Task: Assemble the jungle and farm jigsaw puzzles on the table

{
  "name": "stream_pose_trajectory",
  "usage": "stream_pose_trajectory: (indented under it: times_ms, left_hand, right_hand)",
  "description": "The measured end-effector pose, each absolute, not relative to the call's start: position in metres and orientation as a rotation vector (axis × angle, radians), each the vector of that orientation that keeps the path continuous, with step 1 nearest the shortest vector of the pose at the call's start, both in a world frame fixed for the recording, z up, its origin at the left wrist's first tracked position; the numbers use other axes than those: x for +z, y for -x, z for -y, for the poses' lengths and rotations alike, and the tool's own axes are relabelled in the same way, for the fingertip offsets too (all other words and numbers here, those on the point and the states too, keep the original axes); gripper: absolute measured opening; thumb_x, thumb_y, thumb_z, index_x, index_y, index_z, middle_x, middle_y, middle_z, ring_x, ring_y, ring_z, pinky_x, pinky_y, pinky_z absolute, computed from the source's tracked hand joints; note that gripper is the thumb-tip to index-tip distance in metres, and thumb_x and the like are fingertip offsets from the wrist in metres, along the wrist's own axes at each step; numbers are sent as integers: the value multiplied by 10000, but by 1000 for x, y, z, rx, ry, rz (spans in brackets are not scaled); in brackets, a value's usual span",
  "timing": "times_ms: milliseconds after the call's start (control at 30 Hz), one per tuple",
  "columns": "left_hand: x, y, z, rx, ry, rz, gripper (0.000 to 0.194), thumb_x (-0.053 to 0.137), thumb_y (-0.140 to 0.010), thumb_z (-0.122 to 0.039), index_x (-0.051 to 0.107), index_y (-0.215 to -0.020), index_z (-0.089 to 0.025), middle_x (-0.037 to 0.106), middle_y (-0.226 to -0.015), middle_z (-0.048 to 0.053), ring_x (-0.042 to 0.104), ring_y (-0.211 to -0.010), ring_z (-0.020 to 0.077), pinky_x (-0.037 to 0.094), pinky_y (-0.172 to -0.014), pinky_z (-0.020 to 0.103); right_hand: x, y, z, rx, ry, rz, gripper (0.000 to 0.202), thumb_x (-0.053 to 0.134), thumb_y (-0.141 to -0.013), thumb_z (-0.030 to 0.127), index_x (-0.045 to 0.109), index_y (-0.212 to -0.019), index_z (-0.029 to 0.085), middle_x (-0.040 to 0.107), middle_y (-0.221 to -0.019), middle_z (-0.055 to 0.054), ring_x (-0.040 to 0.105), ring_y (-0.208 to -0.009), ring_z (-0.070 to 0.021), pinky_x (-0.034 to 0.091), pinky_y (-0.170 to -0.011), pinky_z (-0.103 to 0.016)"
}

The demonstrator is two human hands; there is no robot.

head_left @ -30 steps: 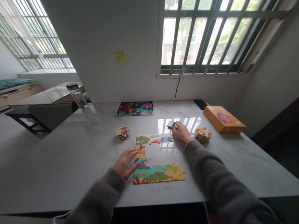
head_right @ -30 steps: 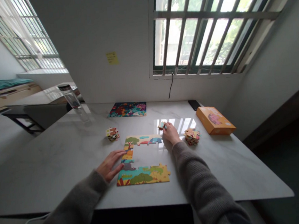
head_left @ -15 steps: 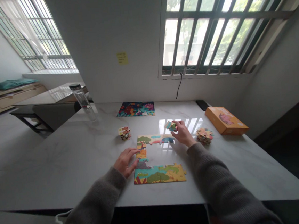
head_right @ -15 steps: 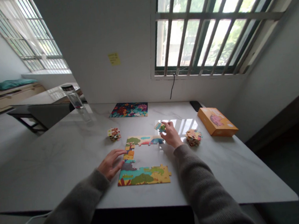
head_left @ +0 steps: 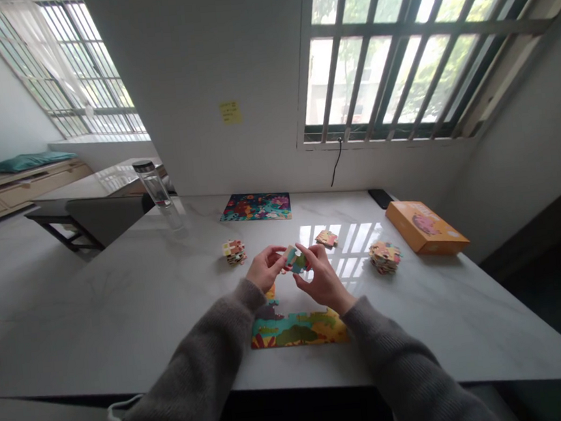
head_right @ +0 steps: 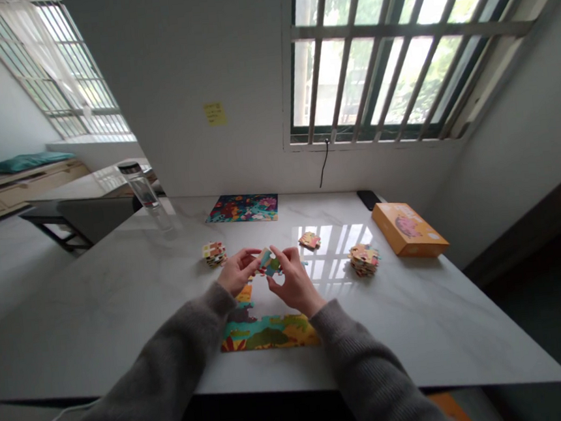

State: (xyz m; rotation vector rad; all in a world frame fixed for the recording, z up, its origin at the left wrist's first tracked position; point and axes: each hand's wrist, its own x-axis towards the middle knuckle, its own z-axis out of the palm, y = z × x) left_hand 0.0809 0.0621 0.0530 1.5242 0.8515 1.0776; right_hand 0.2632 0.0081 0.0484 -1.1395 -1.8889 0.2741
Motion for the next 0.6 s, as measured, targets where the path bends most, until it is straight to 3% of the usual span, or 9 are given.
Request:
stream_pose_trajectory:
  times_ms: [167,333,500,600]
  left_hand:
    - [39,-83,-74,1180,-1476,-935,518,737,-749,-563,673,-1002,-115,703,-732,46,629,-594,141,497,-552,254]
    - [26,-79,-73,1110,-1479,-892,467,753,-760,-519,719,-986,-111,703,-701,47,609,-575,133,497,-555,256]
    - [18,-80,-73,1077,-1527,-849,479,720,-791,-532,725,-1012,-106,720,-768,68,620,-622,146,518,-598,276]
    - [17,-79,-74,1115,-1662,-905,478,648,-856,-507,683,-1142,-126,705,-805,57,636,-675,159,522,-643,286]
  right_hand:
    - [44,-271,-10,314,1063,2066,647,622,-886,183,396,-1477,316,468,-1254,-105,612,-1029,-221,576,-942,-440]
    - [46,-278,-9,171,1021,2222,409,565,-927,150,543,-1315,279,467,-1466,-101,485,-1305,-270,473,-1077,-498]
    - [42,-276,-10,213,963,2228,312,564,-937,161,585,-1229,270,518,-1422,-99,501,-1290,-263,483,-1054,-499]
    - [40,-286,-18,246,956,2173,320,581,-930,173,587,-1235,269,529,-1359,-113,514,-1268,-266,488,-1047,-500]
